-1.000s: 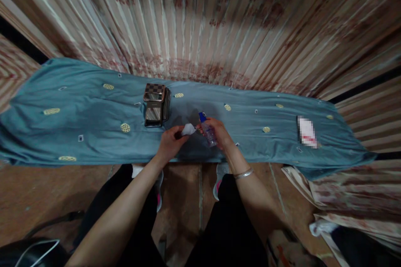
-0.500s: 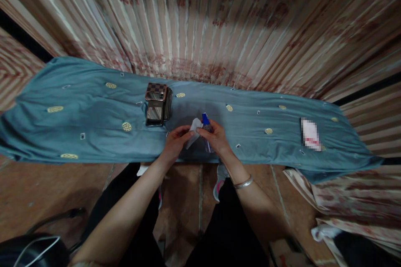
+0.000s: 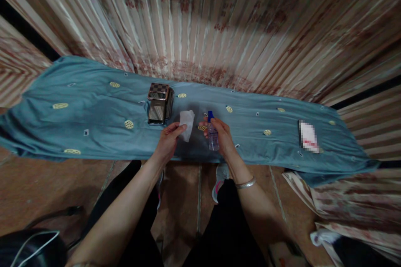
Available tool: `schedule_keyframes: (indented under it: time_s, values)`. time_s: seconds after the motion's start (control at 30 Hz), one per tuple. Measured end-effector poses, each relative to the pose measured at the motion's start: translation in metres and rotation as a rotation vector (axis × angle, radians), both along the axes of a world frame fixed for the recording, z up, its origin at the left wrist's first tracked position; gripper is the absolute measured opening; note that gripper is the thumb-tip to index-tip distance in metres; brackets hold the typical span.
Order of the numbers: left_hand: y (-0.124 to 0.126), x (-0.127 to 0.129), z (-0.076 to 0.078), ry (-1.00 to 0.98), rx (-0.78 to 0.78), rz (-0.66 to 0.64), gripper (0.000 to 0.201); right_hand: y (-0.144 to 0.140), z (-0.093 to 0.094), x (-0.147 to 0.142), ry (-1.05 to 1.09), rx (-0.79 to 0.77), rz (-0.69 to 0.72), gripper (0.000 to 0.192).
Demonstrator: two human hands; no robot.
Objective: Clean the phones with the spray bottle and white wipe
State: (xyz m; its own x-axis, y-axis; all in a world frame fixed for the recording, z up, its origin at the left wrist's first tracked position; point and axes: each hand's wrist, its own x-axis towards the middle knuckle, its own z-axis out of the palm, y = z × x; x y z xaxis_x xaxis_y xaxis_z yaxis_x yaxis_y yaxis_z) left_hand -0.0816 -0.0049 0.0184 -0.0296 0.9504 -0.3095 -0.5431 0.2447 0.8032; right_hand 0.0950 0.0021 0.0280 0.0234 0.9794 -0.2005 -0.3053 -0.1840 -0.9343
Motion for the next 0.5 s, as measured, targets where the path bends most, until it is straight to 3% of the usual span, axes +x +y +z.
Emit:
schedule_keyframes:
  time_s: [0.1,0.3,0.5]
  values:
    - [0.004,-0.002,-0.003,-0.014,0.013,0.058,0.042,-0.002,0.004,0.003,0.168,-0.057,0.105,0.035]
    - [0.002,0.001,-0.005,-0.014,0.031,0.036,0.034,-0.008,0.019,0.002,0.507,-0.228,0.327,0.027]
    - [-0.001,0.002,0.002,-0.074,0.052,0.016,0.033,-0.013,0.019,0.001,0.534,-0.276,0.412,0.034]
